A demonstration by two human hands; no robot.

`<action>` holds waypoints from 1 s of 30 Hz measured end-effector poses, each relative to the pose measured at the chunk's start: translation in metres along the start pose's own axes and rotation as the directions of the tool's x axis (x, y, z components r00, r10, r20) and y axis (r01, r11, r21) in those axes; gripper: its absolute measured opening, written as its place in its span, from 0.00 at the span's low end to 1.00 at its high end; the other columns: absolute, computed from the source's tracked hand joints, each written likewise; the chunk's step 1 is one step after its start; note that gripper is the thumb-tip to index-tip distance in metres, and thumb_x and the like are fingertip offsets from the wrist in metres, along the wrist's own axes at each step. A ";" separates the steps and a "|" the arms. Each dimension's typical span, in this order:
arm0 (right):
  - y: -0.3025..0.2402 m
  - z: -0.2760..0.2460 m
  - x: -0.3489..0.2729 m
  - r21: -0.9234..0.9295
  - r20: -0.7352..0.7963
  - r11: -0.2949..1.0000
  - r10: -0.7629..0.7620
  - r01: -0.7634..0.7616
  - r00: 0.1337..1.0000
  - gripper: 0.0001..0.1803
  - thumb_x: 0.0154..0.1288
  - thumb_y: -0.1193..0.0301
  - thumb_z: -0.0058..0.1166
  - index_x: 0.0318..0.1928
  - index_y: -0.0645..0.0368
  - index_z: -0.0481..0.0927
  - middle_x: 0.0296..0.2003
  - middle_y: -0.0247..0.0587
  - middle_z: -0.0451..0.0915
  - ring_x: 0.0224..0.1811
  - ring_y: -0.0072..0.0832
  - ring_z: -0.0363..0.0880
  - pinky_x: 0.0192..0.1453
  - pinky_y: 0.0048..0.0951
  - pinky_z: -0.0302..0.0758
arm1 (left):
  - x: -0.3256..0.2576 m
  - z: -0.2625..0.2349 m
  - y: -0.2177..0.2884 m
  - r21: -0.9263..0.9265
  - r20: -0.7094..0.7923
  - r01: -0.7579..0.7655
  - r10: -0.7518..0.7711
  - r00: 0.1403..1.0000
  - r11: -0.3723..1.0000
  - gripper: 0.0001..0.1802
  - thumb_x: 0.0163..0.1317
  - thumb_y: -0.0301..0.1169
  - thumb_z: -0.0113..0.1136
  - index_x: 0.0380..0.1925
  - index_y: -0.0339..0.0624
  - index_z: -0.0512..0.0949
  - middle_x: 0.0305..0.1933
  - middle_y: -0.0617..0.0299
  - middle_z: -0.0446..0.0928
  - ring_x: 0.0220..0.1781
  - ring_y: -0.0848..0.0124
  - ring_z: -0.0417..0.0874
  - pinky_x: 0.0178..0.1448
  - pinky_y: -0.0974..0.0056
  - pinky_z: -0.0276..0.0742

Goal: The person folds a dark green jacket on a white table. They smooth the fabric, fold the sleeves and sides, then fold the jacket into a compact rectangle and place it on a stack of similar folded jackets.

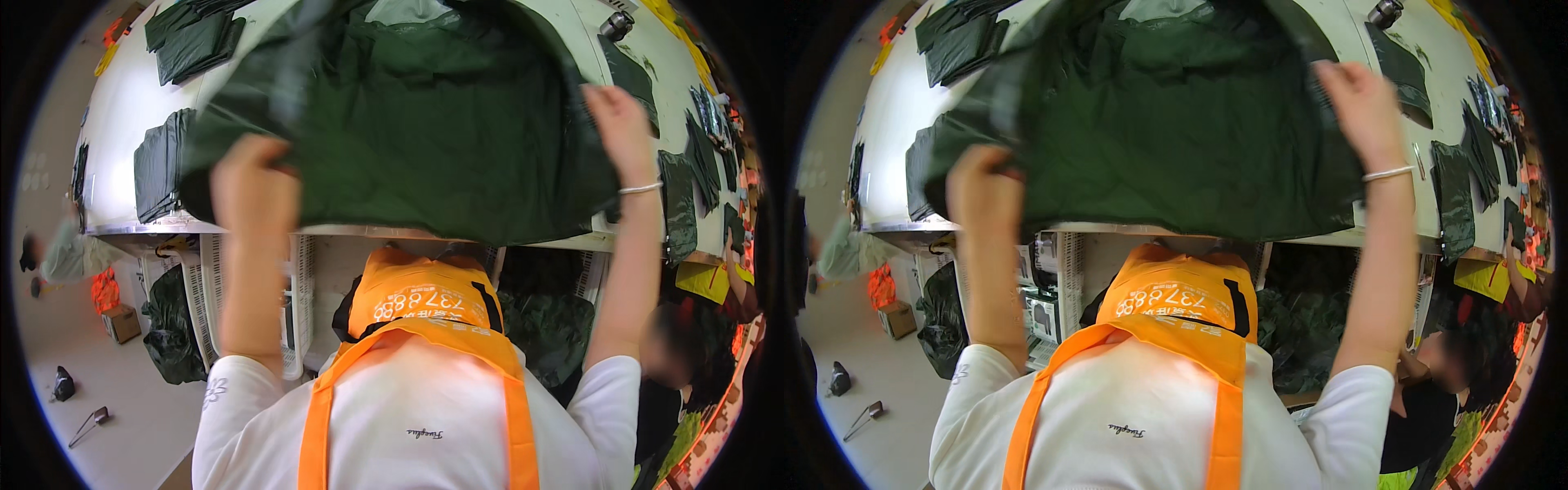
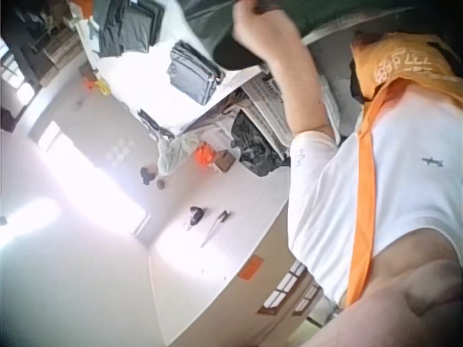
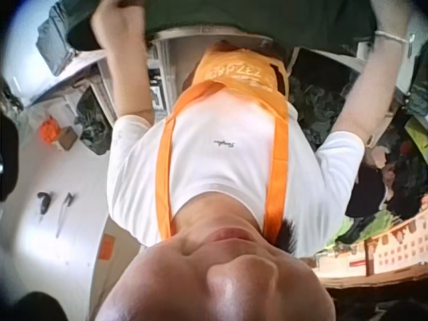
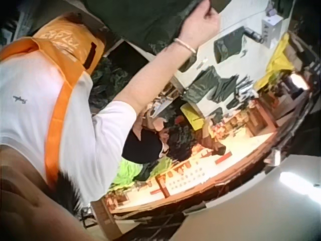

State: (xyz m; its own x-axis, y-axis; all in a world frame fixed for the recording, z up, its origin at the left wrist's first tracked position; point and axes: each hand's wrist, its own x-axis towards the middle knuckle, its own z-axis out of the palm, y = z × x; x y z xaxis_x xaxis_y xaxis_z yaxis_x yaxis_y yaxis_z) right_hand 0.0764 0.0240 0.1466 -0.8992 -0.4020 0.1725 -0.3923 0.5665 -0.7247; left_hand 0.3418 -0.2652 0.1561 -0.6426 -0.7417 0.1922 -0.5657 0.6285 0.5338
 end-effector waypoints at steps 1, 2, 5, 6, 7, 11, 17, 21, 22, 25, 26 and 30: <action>-0.011 0.030 -0.017 -0.021 0.048 0.997 0.078 -0.077 0.996 0.19 0.62 0.58 0.57 0.31 0.65 0.79 0.17 0.32 0.70 0.22 0.19 0.64 0.28 0.25 0.66 | -0.027 0.018 0.000 -0.043 0.183 -0.004 0.012 0.983 0.999 0.13 0.45 0.17 0.57 0.34 0.37 0.81 0.35 0.51 0.81 0.40 0.60 0.82 0.48 0.64 0.75; -0.007 0.061 -0.036 0.010 0.089 0.998 0.062 -0.063 0.994 0.19 0.61 0.59 0.59 0.27 0.65 0.76 0.17 0.34 0.70 0.21 0.20 0.63 0.28 0.27 0.66 | -0.051 0.052 -0.010 -0.109 0.360 0.143 -0.095 0.928 0.984 0.13 0.44 0.21 0.61 0.34 0.40 0.82 0.38 0.53 0.82 0.42 0.64 0.82 0.50 0.65 0.74; 0.033 0.148 -0.106 0.327 0.168 0.914 0.193 -0.240 0.967 0.15 0.64 0.67 0.55 0.26 0.65 0.73 0.17 0.29 0.67 0.23 0.15 0.59 0.27 0.25 0.63 | -0.106 0.165 -0.036 -0.448 0.681 0.725 -0.327 0.656 0.523 0.13 0.45 0.18 0.53 0.34 0.32 0.76 0.35 0.50 0.77 0.41 0.56 0.78 0.52 0.57 0.74; 0.048 0.172 -0.125 0.377 0.227 0.872 0.239 -0.311 0.944 0.13 0.65 0.68 0.53 0.29 0.66 0.75 0.19 0.27 0.68 0.23 0.15 0.59 0.27 0.25 0.63 | -0.114 0.193 -0.037 -0.521 0.835 0.795 -0.378 0.400 -0.311 0.12 0.46 0.17 0.49 0.33 0.31 0.74 0.33 0.50 0.75 0.40 0.54 0.76 0.52 0.54 0.73; 0.053 0.190 -0.142 0.471 0.259 0.771 0.344 -0.429 0.903 0.12 0.66 0.68 0.52 0.38 0.68 0.77 0.21 0.27 0.69 0.24 0.15 0.60 0.29 0.23 0.64 | -0.119 0.213 -0.040 -0.474 0.874 0.798 -0.308 0.376 -0.373 0.11 0.46 0.18 0.46 0.33 0.31 0.72 0.33 0.51 0.72 0.38 0.55 0.74 0.49 0.54 0.73; 0.073 0.221 -0.177 0.215 0.276 0.813 0.481 -0.542 0.832 0.20 0.67 0.68 0.47 0.52 0.72 0.72 0.46 0.58 0.79 0.49 0.41 0.78 0.52 0.31 0.71 | -0.115 0.217 -0.035 -0.397 0.913 0.869 -0.221 0.342 -0.296 0.11 0.55 0.36 0.59 0.30 0.40 0.74 0.27 0.63 0.71 0.24 0.71 0.68 0.30 0.67 0.64; 0.063 0.218 -0.179 0.267 0.258 0.821 0.444 -0.505 0.858 0.17 0.69 0.63 0.45 0.34 0.68 0.74 0.24 0.50 0.75 0.27 0.32 0.72 0.37 0.33 0.69 | -0.099 0.233 -0.043 -0.302 0.928 0.937 -0.170 0.331 0.177 0.11 0.54 0.38 0.66 0.28 0.45 0.76 0.19 0.70 0.67 0.14 0.77 0.59 0.23 0.70 0.53; 0.079 0.202 -0.176 0.031 0.083 0.919 0.389 -0.393 0.917 0.18 0.68 0.63 0.45 0.29 0.66 0.74 0.24 0.58 0.76 0.28 0.50 0.76 0.36 0.41 0.70 | -0.093 0.234 -0.045 -0.310 0.947 0.943 -0.053 0.318 0.120 0.11 0.51 0.34 0.68 0.26 0.37 0.79 0.16 0.68 0.67 0.17 0.76 0.61 0.24 0.68 0.54; 0.079 0.196 -0.173 -0.071 0.066 0.918 0.396 -0.391 0.916 0.17 0.68 0.63 0.45 0.29 0.65 0.74 0.24 0.59 0.76 0.30 0.53 0.76 0.36 0.44 0.71 | -0.092 0.233 -0.047 -0.306 0.950 0.944 -0.027 0.311 0.120 0.11 0.51 0.34 0.68 0.26 0.37 0.79 0.16 0.67 0.68 0.17 0.76 0.61 0.24 0.68 0.55; 0.053 0.190 -0.176 -0.281 -0.101 0.960 -0.038 0.008 0.994 0.08 0.60 0.67 0.55 0.34 0.59 0.75 0.29 0.48 0.76 0.34 0.46 0.75 0.39 0.41 0.72 | -0.096 0.231 -0.039 -0.317 0.926 0.910 -0.119 0.357 0.268 0.09 0.54 0.34 0.66 0.23 0.42 0.77 0.17 0.69 0.69 0.16 0.78 0.61 0.24 0.69 0.53; 0.037 0.189 -0.176 -0.375 -0.124 0.904 -0.266 0.203 0.956 0.08 0.58 0.68 0.57 0.35 0.57 0.75 0.31 0.45 0.75 0.35 0.44 0.75 0.39 0.40 0.72 | -0.096 0.232 -0.042 -0.333 0.918 0.900 -0.122 0.378 0.280 0.10 0.54 0.34 0.66 0.22 0.41 0.78 0.17 0.68 0.69 0.16 0.77 0.61 0.24 0.69 0.53; 0.008 0.200 -0.186 -0.255 0.184 0.960 -0.072 0.118 0.980 0.13 0.53 0.69 0.61 0.37 0.57 0.73 0.33 0.42 0.74 0.37 0.40 0.75 0.40 0.37 0.73 | -0.098 0.230 -0.040 -0.361 0.910 0.903 -0.123 0.396 0.233 0.12 0.54 0.37 0.64 0.22 0.39 0.79 0.19 0.66 0.73 0.18 0.77 0.64 0.24 0.69 0.56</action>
State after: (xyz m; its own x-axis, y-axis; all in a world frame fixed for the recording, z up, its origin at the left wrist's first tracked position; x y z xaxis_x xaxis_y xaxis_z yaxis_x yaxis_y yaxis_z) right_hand 0.2798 -0.0404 -0.0243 -0.8177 -0.5672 0.0980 -0.5320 0.6797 -0.5050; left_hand 0.3084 -0.1640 -0.0733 -0.6550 -0.1575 -0.7390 -0.5253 -0.6081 0.5952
